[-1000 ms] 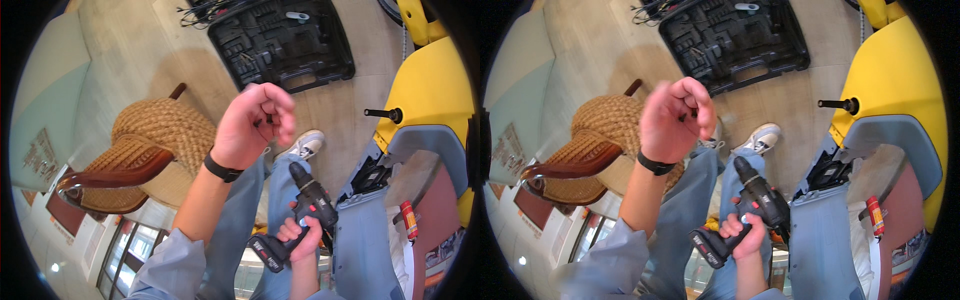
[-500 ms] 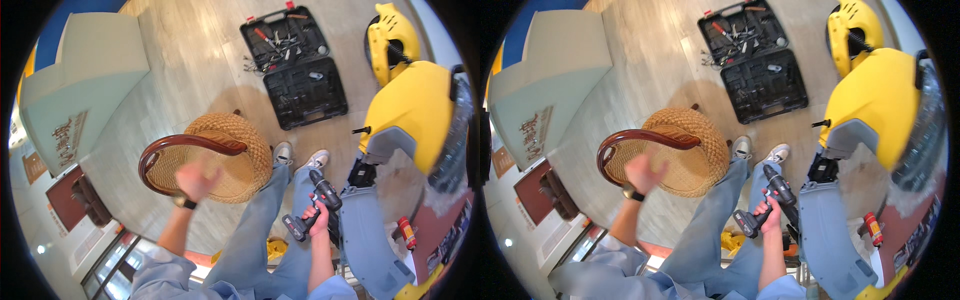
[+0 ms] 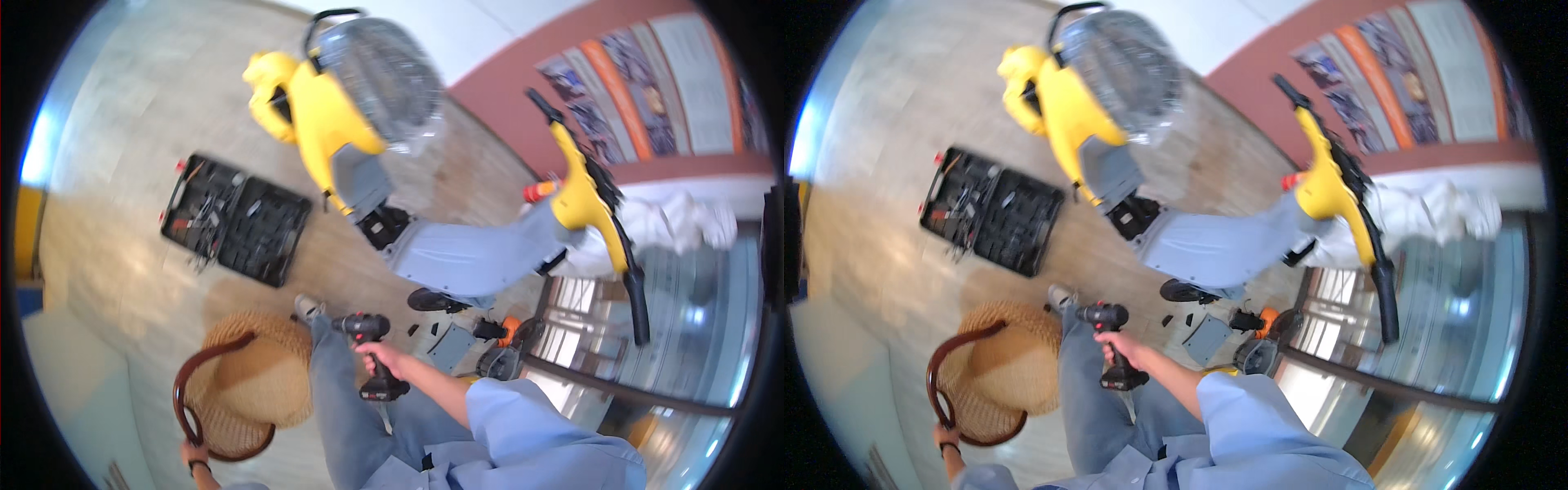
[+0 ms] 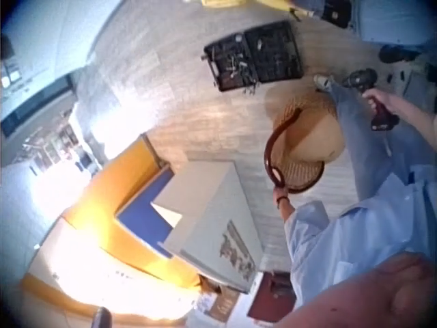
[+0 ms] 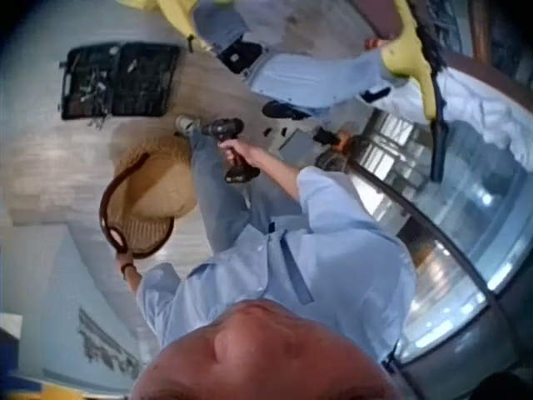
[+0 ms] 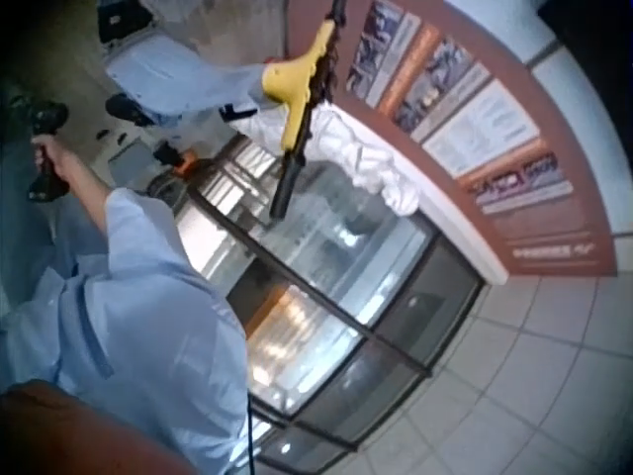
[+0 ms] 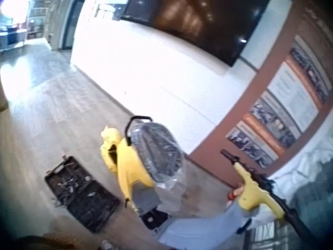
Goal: Repairing and reassembling panels on an electric scooter using a power drill.
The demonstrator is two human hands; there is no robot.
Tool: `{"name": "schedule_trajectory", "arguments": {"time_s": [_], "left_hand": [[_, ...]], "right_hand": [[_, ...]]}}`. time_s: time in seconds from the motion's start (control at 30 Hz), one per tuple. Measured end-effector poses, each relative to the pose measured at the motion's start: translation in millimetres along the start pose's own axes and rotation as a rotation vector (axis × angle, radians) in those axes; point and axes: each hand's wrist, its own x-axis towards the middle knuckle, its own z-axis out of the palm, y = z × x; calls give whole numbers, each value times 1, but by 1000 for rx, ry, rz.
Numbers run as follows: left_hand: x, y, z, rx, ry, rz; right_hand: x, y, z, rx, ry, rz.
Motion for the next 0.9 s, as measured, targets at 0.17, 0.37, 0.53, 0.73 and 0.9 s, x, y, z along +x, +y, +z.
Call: {"name": "schedule_trajectory", "arguments": {"time_s": [0.17,0.37,0.53,0.73,0.9], "left_hand": [[33,-3,14,-111,162,-180],[-13,-4,3,201,250,129],[-128,48,45,-88,311,247],[-226,143,61,-473,274,404],[-197,180,72,-575,-66,363]], "right_hand": [[-34,69,-42,-16,34,-190],[-112,208,-133,151,126,-443],[-193,349,-227,521,262,-438],[-262,482,-291,595,566,-501],[-278,566,-309,891,612,-443]]}}
